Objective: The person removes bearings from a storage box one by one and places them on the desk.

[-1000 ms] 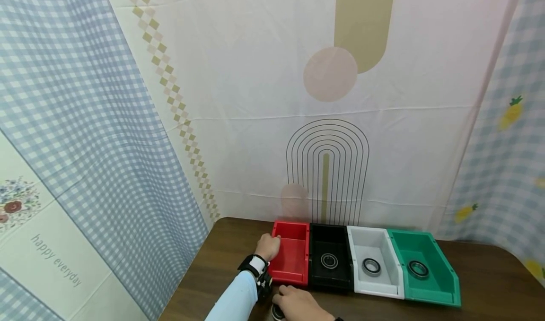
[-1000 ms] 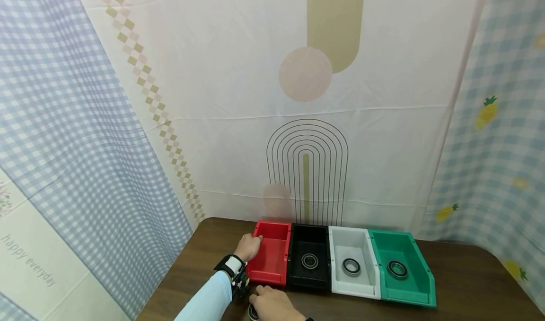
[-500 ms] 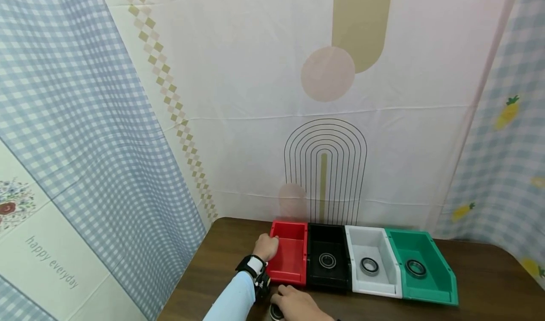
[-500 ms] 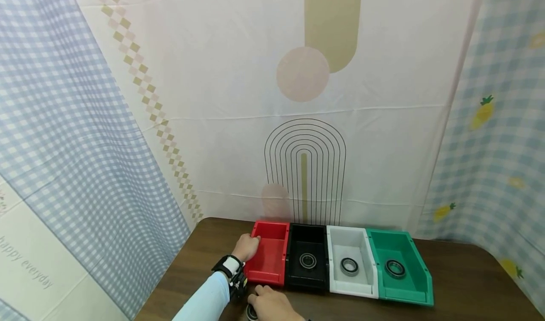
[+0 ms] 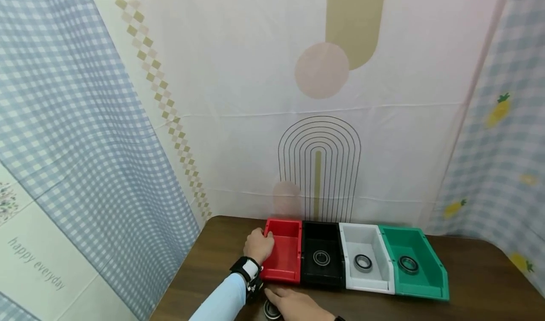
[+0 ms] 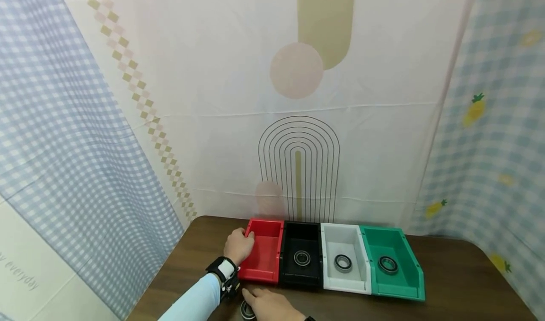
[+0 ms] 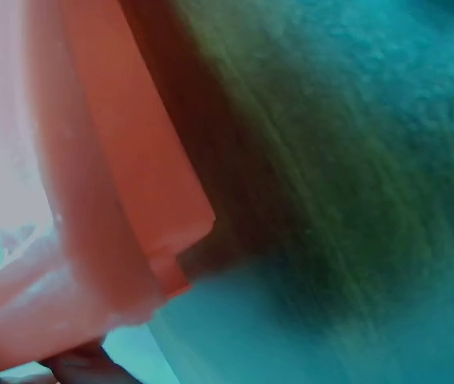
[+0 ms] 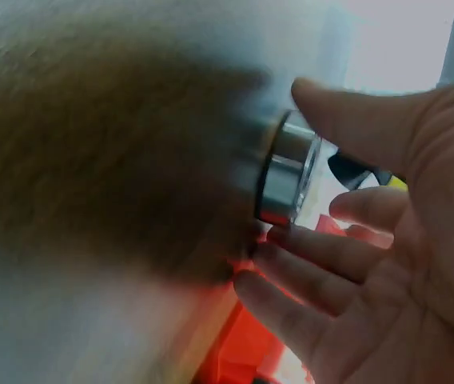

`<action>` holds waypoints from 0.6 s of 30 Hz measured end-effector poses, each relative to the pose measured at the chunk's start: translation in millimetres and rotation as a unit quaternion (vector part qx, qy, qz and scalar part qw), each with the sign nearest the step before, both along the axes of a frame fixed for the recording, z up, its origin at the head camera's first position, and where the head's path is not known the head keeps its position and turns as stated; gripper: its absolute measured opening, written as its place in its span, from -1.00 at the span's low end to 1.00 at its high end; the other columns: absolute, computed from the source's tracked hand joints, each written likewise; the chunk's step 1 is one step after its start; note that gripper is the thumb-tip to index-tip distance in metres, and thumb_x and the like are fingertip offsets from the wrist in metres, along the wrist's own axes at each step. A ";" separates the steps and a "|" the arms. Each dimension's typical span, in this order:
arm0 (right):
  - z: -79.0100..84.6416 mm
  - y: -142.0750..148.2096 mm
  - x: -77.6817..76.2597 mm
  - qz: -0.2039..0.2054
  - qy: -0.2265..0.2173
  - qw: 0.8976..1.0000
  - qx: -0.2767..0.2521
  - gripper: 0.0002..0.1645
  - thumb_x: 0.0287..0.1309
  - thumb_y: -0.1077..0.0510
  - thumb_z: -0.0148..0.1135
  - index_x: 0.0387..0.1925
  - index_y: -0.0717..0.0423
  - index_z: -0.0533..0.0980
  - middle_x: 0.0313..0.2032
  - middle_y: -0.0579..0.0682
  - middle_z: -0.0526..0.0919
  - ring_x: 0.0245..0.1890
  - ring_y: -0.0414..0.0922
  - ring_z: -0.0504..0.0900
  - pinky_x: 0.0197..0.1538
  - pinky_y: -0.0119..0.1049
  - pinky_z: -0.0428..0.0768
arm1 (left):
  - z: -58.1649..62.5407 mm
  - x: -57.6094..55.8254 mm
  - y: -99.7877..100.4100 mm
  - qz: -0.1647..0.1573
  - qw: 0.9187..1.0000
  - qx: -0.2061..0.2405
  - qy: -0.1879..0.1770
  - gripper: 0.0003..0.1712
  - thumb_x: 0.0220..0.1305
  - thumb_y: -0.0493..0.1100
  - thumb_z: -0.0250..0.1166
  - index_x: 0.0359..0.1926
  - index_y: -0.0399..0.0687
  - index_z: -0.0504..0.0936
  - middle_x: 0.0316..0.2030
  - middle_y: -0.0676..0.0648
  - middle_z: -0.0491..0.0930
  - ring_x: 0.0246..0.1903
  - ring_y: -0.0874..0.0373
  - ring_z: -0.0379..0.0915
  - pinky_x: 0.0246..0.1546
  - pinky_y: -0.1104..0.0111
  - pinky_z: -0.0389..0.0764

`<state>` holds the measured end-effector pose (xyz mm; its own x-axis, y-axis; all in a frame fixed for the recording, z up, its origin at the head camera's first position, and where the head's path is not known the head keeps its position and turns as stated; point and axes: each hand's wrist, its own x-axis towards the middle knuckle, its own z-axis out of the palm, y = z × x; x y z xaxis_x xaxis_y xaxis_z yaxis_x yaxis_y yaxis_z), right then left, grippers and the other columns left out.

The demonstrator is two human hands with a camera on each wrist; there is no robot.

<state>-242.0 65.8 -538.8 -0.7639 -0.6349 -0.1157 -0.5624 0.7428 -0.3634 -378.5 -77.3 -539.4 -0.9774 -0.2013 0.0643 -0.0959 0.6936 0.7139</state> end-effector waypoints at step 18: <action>30.9 57.8 -1.6 -0.083 0.194 0.971 -0.114 -0.43 0.38 -0.14 0.40 0.30 -0.01 0.65 0.22 -0.03 0.74 0.24 -0.03 0.68 0.28 0.05 0.67 | 5.2 28.1 0.1 -0.011 0.987 -0.051 0.152 -0.49 0.27 -0.12 0.48 0.16 -0.29 0.65 -0.01 -0.27 0.65 -0.04 -0.15 0.53 0.07 -0.04 0.58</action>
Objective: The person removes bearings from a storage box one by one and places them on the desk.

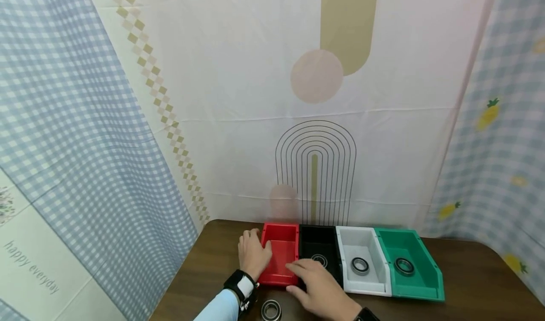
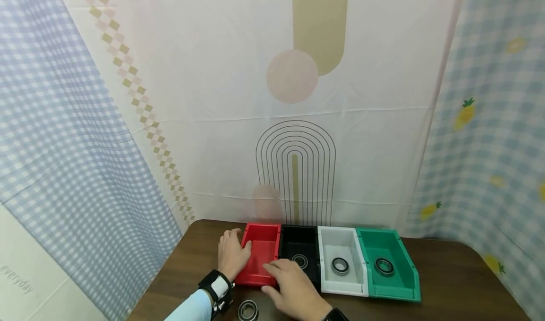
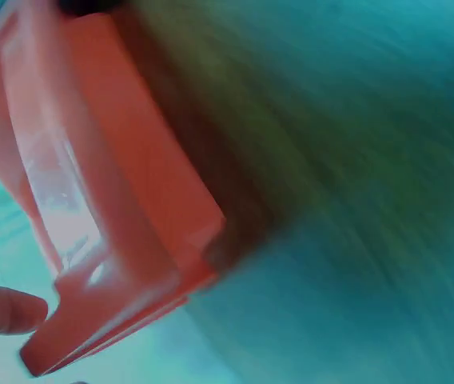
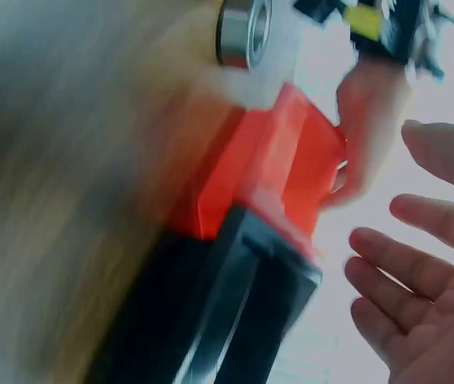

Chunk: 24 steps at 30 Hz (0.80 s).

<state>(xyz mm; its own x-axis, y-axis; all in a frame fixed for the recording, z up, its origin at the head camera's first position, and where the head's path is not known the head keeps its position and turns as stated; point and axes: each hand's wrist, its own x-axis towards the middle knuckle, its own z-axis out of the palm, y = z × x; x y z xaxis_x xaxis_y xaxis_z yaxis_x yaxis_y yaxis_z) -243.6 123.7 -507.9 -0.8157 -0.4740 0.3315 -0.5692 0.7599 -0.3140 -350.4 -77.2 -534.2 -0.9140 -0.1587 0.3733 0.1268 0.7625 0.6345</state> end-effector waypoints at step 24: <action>0.6 59.9 8.4 -0.158 0.051 0.986 -0.035 -0.28 0.30 -0.20 0.46 0.38 0.01 0.60 0.35 0.13 0.67 0.45 0.23 0.54 0.53 0.34 0.33 | 9.9 78.6 3.5 -0.167 0.985 -0.046 -0.009 -0.44 0.43 -0.07 0.35 0.30 -0.37 0.58 0.35 -0.33 0.57 0.36 -0.23 0.47 0.36 -0.26 0.46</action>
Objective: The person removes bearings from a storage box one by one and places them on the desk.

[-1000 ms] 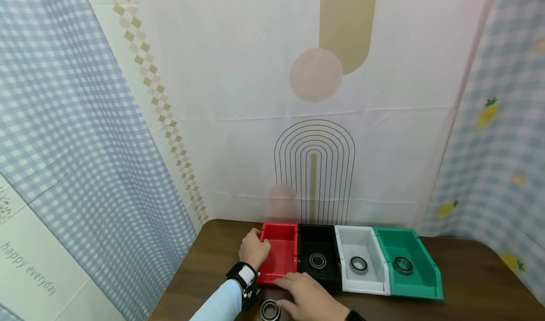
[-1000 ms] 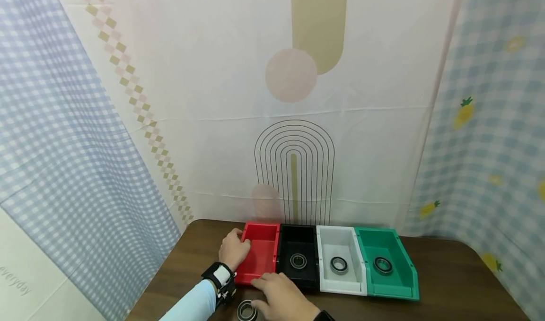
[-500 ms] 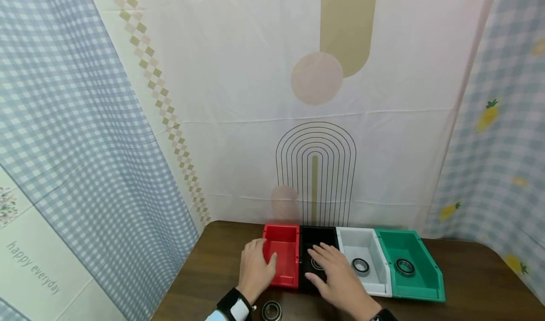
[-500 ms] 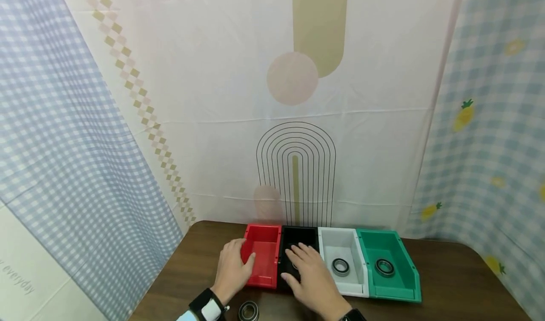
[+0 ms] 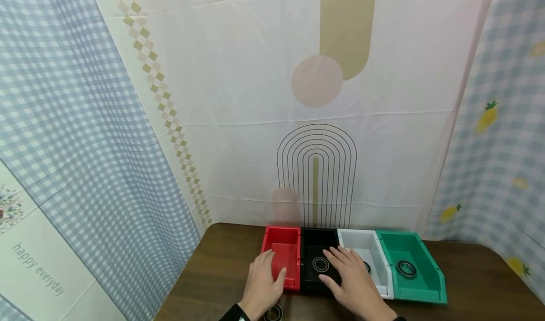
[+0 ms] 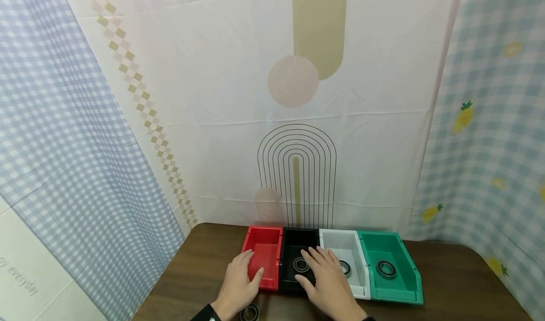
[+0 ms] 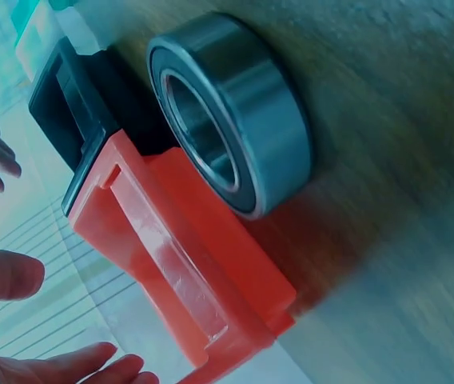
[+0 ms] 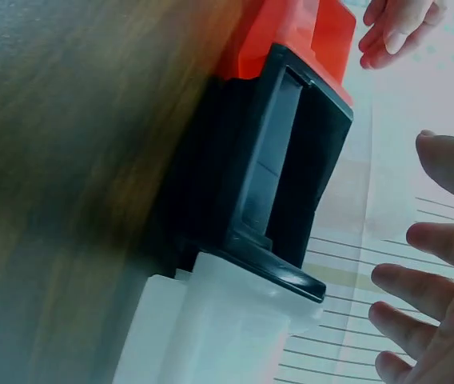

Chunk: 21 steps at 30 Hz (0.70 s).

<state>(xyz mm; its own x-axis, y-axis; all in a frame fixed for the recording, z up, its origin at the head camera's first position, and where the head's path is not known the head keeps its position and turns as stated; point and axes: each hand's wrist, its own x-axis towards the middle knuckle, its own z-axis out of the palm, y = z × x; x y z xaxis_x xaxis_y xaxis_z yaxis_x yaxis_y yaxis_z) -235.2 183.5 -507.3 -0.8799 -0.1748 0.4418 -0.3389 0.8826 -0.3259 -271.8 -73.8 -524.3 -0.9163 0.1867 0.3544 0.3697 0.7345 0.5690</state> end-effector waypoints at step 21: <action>-18.1 0.4 0.5 0.005 0.051 0.998 -0.039 -0.39 0.27 -0.05 0.52 0.30 0.02 0.65 0.26 0.08 0.74 0.35 0.16 0.63 0.48 0.32 0.37 | 0.6 -14.3 37.8 0.020 0.995 0.069 -0.074 -0.26 0.47 0.02 0.34 0.46 -0.36 0.42 0.41 -0.29 0.48 0.40 -0.22 0.38 0.42 -0.28 0.41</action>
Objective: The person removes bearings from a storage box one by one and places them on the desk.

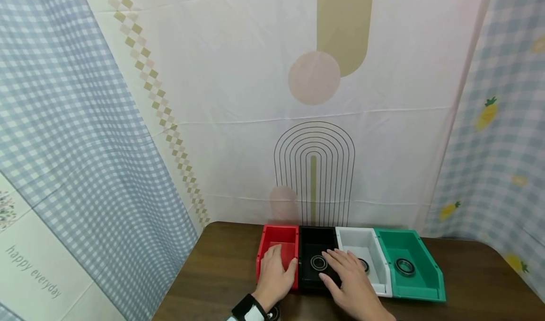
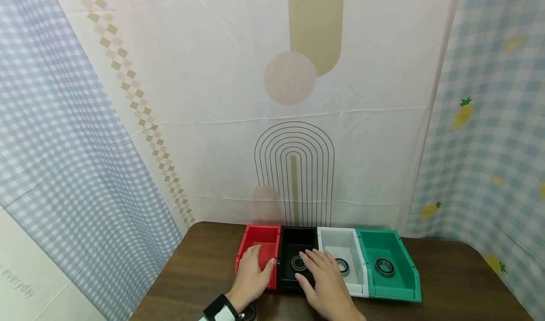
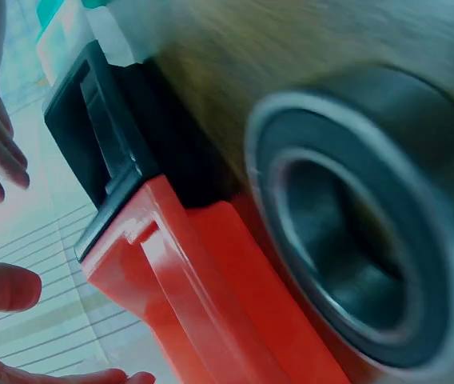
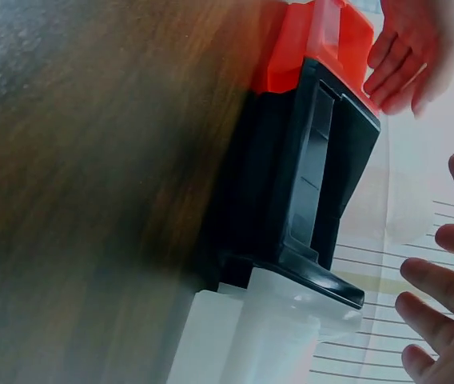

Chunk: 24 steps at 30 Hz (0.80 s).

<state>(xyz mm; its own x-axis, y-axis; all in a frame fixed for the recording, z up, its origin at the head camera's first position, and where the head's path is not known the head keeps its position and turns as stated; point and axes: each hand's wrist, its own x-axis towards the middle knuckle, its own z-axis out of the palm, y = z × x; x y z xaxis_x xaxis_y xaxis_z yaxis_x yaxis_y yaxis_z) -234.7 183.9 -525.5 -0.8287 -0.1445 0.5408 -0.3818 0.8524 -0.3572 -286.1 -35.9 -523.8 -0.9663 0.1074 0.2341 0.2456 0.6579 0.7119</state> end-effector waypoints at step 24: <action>-6.6 10.4 -0.7 -0.006 -0.004 1.000 -0.028 -0.42 0.35 -0.04 0.47 0.32 0.05 0.63 0.24 0.10 0.74 0.31 0.15 0.65 0.47 0.33 0.36 | -2.0 -57.9 57.7 0.039 0.997 -0.050 -0.052 -0.46 0.43 -0.10 0.37 0.21 -0.47 0.57 0.06 -0.39 0.68 0.04 -0.33 0.65 0.11 -0.19 0.66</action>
<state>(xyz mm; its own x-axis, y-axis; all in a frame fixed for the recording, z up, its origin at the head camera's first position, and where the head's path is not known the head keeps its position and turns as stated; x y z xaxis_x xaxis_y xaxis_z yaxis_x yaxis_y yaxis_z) -235.4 194.3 -532.1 -0.8343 -0.1032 0.5415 -0.3682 0.8353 -0.4082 -344.0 21.7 -525.8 -0.9910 0.0488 0.1247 0.1196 0.7409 0.6609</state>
